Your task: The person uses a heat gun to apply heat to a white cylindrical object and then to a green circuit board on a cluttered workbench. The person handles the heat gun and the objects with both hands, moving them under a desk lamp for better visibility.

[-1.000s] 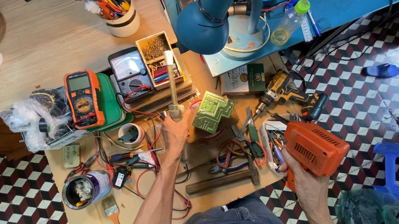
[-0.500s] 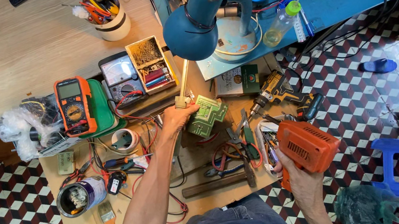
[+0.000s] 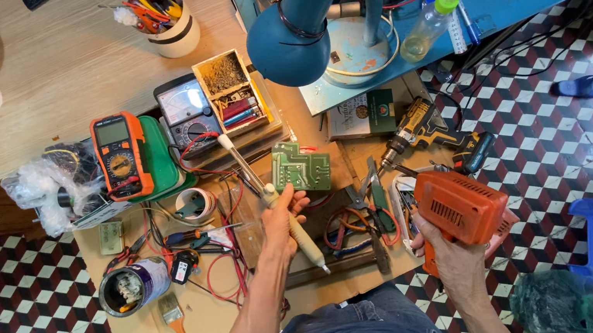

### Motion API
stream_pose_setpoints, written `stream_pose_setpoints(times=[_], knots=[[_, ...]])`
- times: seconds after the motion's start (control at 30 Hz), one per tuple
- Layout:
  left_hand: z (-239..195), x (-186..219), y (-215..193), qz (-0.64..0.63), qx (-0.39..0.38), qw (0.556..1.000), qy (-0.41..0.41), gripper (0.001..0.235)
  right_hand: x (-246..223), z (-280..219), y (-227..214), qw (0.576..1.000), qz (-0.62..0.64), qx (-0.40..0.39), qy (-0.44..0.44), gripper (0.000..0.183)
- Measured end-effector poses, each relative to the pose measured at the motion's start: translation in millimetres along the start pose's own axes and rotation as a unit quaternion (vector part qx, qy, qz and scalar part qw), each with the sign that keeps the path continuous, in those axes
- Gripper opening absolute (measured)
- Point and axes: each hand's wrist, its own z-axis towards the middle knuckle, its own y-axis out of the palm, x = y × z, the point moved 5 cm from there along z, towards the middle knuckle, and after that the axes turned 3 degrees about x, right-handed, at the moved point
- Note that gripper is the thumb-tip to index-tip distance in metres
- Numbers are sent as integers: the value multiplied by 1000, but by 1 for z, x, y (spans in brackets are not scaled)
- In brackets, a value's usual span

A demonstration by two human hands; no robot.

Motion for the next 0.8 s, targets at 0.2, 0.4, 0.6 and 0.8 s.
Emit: stream_pose_setpoints(times=[0.2, 0.4, 0.6, 0.8], knots=[[-18, 25, -17, 152, 114, 970, 150, 43, 5, 1, 5, 1000, 9, -6, 12, 25], [29, 68, -6, 320, 48, 931, 169, 37, 12, -3, 5, 999, -11, -23, 32, 24], [15, 36, -14, 185, 21, 969, 159, 39, 10, -4, 8, 999, -11, -24, 27, 27], [-30, -27, 4, -7, 47, 994, 93, 39, 4, -5, 21, 999, 16, -29, 37, 25]])
